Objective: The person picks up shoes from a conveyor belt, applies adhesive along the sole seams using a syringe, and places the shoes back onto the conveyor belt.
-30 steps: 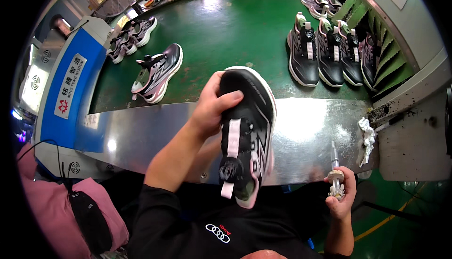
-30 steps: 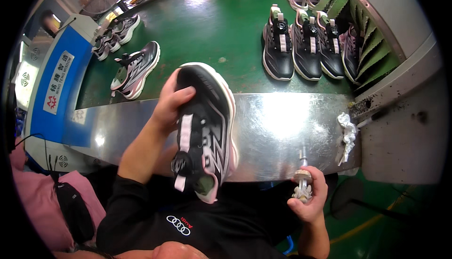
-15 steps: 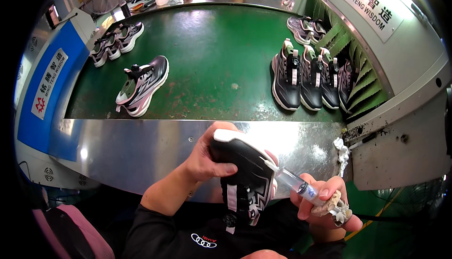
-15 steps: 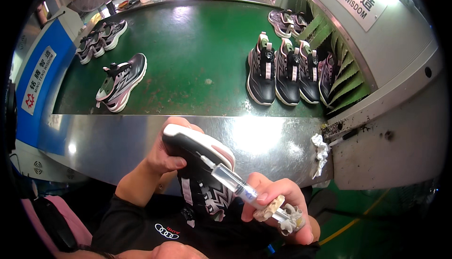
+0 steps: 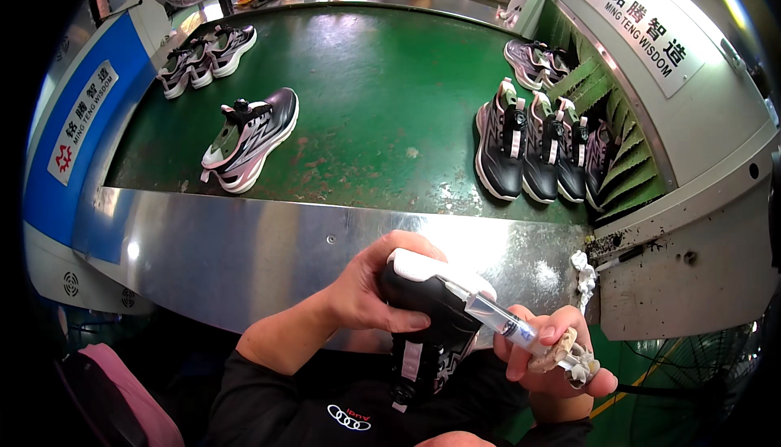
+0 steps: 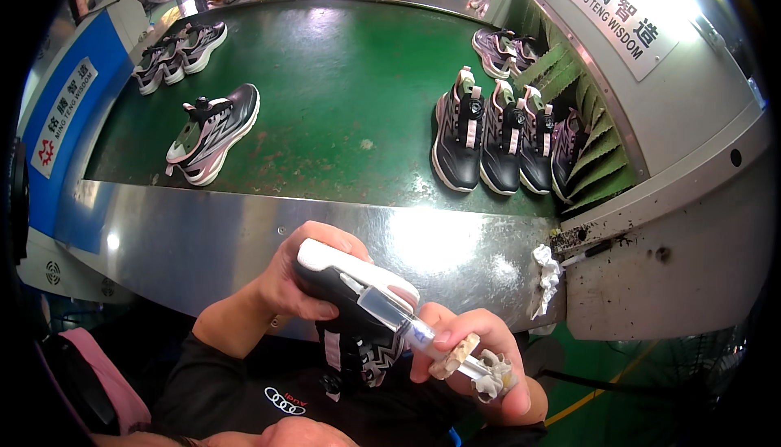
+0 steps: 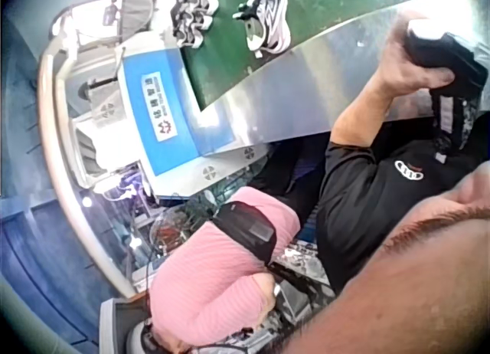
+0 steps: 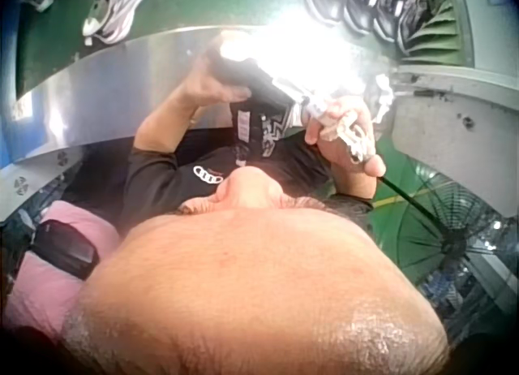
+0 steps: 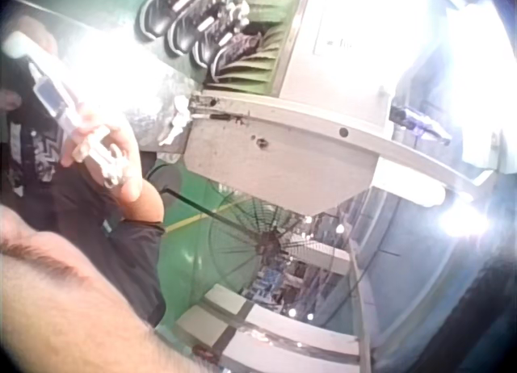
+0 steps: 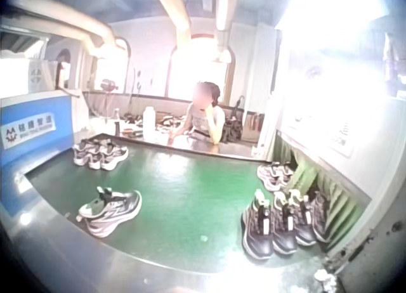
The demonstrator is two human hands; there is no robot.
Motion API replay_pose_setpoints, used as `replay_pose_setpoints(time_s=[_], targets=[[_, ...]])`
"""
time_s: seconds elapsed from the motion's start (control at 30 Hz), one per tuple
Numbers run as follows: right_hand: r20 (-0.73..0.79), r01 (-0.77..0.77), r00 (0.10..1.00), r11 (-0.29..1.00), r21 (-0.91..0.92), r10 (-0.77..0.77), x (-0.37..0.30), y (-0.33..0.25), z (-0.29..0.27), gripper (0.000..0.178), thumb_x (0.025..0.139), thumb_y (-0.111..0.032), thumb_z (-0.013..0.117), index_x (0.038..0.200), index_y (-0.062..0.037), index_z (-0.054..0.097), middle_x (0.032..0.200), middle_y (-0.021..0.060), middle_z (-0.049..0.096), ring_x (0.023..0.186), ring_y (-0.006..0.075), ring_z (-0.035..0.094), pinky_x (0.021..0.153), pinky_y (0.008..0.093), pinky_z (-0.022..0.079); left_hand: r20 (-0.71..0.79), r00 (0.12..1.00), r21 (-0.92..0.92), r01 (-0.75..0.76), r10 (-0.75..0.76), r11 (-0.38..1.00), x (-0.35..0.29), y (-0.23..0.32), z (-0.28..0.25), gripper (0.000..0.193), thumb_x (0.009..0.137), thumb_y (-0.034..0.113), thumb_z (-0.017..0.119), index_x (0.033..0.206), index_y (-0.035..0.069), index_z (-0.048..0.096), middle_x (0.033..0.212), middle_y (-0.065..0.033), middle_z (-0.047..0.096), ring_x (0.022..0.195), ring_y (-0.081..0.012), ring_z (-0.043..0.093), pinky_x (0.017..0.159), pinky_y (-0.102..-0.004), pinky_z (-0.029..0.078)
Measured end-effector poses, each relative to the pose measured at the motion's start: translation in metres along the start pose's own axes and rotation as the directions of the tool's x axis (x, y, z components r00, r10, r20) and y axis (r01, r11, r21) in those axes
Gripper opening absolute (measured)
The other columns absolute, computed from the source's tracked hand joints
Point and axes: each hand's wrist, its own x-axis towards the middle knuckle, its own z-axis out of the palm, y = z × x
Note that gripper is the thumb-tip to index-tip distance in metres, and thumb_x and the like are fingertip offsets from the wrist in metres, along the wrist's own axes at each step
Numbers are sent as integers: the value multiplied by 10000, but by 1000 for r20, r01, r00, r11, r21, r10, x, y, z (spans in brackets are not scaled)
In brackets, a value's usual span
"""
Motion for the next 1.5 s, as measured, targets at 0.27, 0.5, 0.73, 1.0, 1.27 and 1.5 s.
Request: replay_pose_setpoints(time_s=[0.27,0.5,0.73,1.0,1.27,1.5], targets=[[-17,-29,999,997,73,30,-2,-4,1,846,696,-651,664,1164,28,473,978,193,507,866,258,565,761,308,422,-16,1000,-10,16,-16,1000,0,1,2,600,624,31,785,1133,50,468,1088,-171,576,1027,-240,567,860,-367,462],[-39,-5,999,997,79,8,-5,-2,-7,842,672,-638,697,1156,19,492,964,178,513,863,260,571,780,318,406,-63,997,-100,32,-39,994,3,-2,1,605,634,34,779,1146,50,457,1062,-169,581,1014,-240,570,850,-363,466],[-72,-14,997,999,-44,11,-11,0,-13,703,744,-621,647,1144,-65,491,811,217,633,899,228,423,731,333,360,-112,993,-95,32,-43,995,2,-10,-7,636,635,29,772,1173,48,433,1087,-172,566,1023,-256,572,869,-372,474],[-134,3,991,998,69,6,-31,14,-25,780,686,-571,726,1184,-22,488,908,162,555,893,239,514,777,325,383,-213,965,-221,102,-150,970,6,-7,-7,659,613,12,766,1189,48,448,1065,-63,547,1014,-177,547,894,-324,445],[-98,24,995,995,95,-14,-44,30,-43,802,701,-514,749,1228,19,463,985,128,503,930,243,558,850,335,397,-252,941,-273,154,-225,950,10,-15,-20,693,657,111,740,1251,36,392,1120,-112,557,1044,-224,564,913,-354,460],[-142,11,990,996,86,2,-60,44,-51,810,713,-514,737,1244,27,451,975,125,502,923,238,554,842,343,416,-236,932,-357,180,-275,917,16,-18,-23,606,718,175,676,1244,-7,438,1132,-172,579,1028,-278,601,899,-397,497]])
